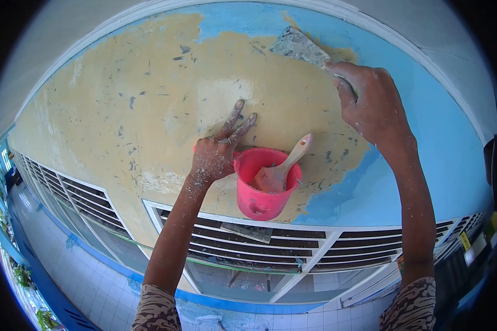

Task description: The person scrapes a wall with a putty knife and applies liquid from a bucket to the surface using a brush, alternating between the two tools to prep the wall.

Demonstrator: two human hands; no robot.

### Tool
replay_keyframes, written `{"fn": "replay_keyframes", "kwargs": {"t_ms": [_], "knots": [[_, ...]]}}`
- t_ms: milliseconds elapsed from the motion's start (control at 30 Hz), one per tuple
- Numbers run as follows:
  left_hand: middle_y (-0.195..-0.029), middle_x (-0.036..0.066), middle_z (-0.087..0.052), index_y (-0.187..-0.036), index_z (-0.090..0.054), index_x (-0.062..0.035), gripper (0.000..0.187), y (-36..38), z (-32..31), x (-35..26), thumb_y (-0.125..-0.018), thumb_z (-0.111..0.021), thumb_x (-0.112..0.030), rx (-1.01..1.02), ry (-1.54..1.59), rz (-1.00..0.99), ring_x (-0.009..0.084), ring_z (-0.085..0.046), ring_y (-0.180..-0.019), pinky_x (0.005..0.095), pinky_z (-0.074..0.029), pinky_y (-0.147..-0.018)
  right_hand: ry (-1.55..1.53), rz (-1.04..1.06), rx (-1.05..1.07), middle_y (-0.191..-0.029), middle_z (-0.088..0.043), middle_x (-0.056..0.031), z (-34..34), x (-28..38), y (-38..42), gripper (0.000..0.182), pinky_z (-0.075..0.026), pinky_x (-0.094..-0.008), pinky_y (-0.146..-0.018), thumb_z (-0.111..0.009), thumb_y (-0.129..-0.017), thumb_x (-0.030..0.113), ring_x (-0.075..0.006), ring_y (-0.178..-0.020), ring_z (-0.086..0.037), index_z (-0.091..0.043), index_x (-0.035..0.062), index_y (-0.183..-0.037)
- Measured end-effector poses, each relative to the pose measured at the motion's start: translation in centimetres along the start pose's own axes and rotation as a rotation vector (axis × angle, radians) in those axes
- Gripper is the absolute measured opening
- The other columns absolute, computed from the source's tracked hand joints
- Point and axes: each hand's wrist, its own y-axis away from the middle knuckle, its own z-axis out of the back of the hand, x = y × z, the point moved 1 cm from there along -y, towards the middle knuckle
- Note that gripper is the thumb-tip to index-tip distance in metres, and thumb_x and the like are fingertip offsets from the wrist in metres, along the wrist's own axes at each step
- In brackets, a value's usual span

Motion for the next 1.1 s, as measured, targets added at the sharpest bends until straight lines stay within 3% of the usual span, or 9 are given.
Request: {"fn": "replay_keyframes", "kwargs": {"t_ms": [167, 233, 433, 667, 733, 767, 833, 1100], "knots": [[-0.170, 0.002, -0.028, -0.159, -0.040, -0.0352, 0.093, 0.4, -0.1, -0.1, -0.076, -0.080, -0.047, 0.038, -0.022, 0.046, 0.0296, -0.069, -0.119, 0.0428, -0.062, -0.088, -0.110, -0.041, 0.045, -0.081, -0.070, -0.0261, 0.2, -0.3, 0.7, 0.031, -0.056, -0.0482, -0.076, -0.064, -0.087, 0.001, -0.0411, -0.074, -0.069, -0.074, 0.0013, -0.117], [-0.170, 0.003, -0.028, -0.159, -0.040, -0.0348, 0.093, 0.6, -0.1, -0.1, -0.077, -0.080, -0.046, 0.178, -0.016, 0.133, 0.0287, -0.071, -0.115, 0.0409, -0.063, -0.085, -0.072, -0.035, 0.020, -0.081, -0.070, -0.0264, -0.6, 0.5, 0.2, 0.031, -0.056, -0.0485, -0.075, -0.064, -0.087, 0.001, -0.0411, -0.074, -0.069, -0.074, 0.0011, -0.116], [-0.171, 0.004, -0.027, -0.160, -0.039, -0.0347, 0.092, 0.3, 0.0, -0.4, -0.077, -0.080, -0.042, 0.098, -0.004, 0.090, 0.0278, -0.073, -0.109, 0.0407, -0.064, -0.081, -0.094, 0.006, -0.021, -0.082, -0.070, -0.0269, -0.6, -0.6, 0.7, 0.029, -0.056, -0.0501, -0.074, -0.062, -0.088, 0.001, -0.0422, -0.075, -0.069, -0.074, 0.0012, -0.115], [-0.171, 0.005, -0.026, -0.160, -0.039, -0.0340, 0.090, 0.4, -0.1, 0.1, -0.079, -0.079, -0.038, 0.168, 0.027, 0.149, 0.0309, -0.071, -0.114, 0.0429, -0.063, -0.084, -0.051, -0.061, 0.026, -0.084, -0.070, -0.0272, -0.7, 1.1, -1.2, 0.030, -0.057, -0.0499, -0.076, -0.063, -0.087, 0.002, -0.0429, -0.077, -0.070, -0.074, 0.0017, -0.115], [-0.168, 0.010, -0.031, -0.159, -0.040, -0.0289, 0.086, 0.6, -0.4, 0.2, -0.083, -0.075, -0.047, 0.072, -0.018, 0.047, 0.0335, -0.074, -0.097, 0.0464, -0.062, -0.074, -0.073, -0.056, 0.012, -0.084, -0.070, -0.0275, -0.9, 0.8, -0.3, 0.031, -0.057, -0.0498, -0.076, -0.063, -0.087, 0.003, -0.0432, -0.078, -0.070, -0.074, 0.0017, -0.116], [-0.168, 0.010, -0.031, -0.159, -0.040, -0.0289, 0.086, 0.7, -0.5, 0.4, -0.083, -0.075, -0.047, 0.065, -0.022, 0.054, 0.0335, -0.074, -0.097, 0.0464, -0.062, -0.074, -0.089, -0.050, -0.002, -0.085, -0.070, -0.0277, -1.0, 0.6, -0.3, 0.031, -0.057, -0.0497, -0.077, -0.063, -0.087, 0.004, -0.0435, -0.078, -0.070, -0.074, 0.0017, -0.116], [-0.171, 0.005, -0.026, -0.160, -0.039, -0.0334, 0.091, 0.4, -0.2, -0.1, -0.079, -0.079, -0.040, 0.071, -0.032, 0.045, 0.0322, -0.072, -0.112, 0.0432, -0.063, -0.084, -0.082, -0.078, 0.001, -0.085, -0.071, -0.0275, -1.9, 1.5, -1.2, 0.031, -0.057, -0.0498, -0.077, -0.063, -0.087, 0.004, -0.0436, -0.079, -0.070, -0.074, 0.0018, -0.116], [-0.171, 0.005, -0.027, -0.160, -0.040, -0.0331, 0.093, -0.1, 0.7, -0.6, -0.077, -0.080, -0.044, 0.212, -0.022, 0.155, 0.0295, -0.073, -0.110, 0.0411, -0.063, -0.083, -0.092, -0.099, -0.002, -0.085, -0.071, -0.0269, -0.6, 1.1, -0.5, 0.031, -0.058, -0.0501, -0.078, -0.063, -0.088, 0.002, -0.0430, -0.080, -0.071, -0.074, 0.0020, -0.116]]}}
